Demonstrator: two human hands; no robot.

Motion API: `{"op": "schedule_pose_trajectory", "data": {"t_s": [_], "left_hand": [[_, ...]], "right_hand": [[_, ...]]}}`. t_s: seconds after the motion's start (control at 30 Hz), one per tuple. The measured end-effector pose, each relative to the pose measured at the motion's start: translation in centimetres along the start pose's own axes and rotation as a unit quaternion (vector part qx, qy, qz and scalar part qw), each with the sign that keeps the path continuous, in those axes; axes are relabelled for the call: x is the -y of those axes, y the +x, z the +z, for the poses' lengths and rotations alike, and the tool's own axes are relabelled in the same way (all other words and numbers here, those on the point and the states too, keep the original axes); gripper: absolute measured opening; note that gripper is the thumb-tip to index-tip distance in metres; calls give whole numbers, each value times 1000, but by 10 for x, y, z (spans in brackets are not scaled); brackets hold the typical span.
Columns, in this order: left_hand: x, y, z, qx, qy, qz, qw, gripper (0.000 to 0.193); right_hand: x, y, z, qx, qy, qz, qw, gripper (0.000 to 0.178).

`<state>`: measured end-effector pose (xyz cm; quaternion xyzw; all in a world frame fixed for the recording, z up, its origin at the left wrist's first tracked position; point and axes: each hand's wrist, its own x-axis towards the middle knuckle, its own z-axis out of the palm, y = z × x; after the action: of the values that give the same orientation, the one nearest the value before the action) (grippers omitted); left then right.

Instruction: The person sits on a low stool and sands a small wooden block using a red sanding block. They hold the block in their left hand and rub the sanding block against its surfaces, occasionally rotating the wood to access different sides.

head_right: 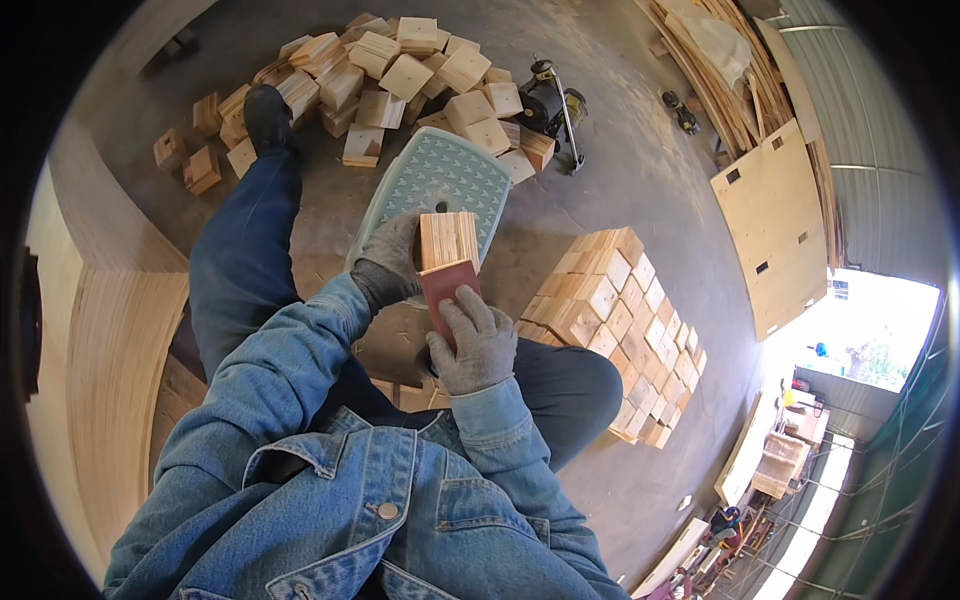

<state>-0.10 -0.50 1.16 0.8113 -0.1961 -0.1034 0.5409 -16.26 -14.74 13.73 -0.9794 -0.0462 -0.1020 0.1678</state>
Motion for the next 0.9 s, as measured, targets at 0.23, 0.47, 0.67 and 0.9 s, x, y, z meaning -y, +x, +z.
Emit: {"op": "schedule_pose_trajectory", "data": {"t_s": [0.23, 0.47, 0.67, 0.9], "left_hand": [[5, -1, 0, -14, 22, 31, 999, 88], [8, -3, 5, -4, 5, 12, 1000, 98], [3, -1, 4, -1, -2, 18, 1000, 85], [-8, 0, -4, 12, 24, 16, 1000, 85]], "right_hand": [[-9, 43, 10, -9, 5, -2, 1000, 48], [-32, 139, 36, -1, -39, 55, 998, 46], [-43, 141, 42, -1, -46, 78, 996, 49], [-37, 41, 7, -31, -10, 59, 998, 53]]}}
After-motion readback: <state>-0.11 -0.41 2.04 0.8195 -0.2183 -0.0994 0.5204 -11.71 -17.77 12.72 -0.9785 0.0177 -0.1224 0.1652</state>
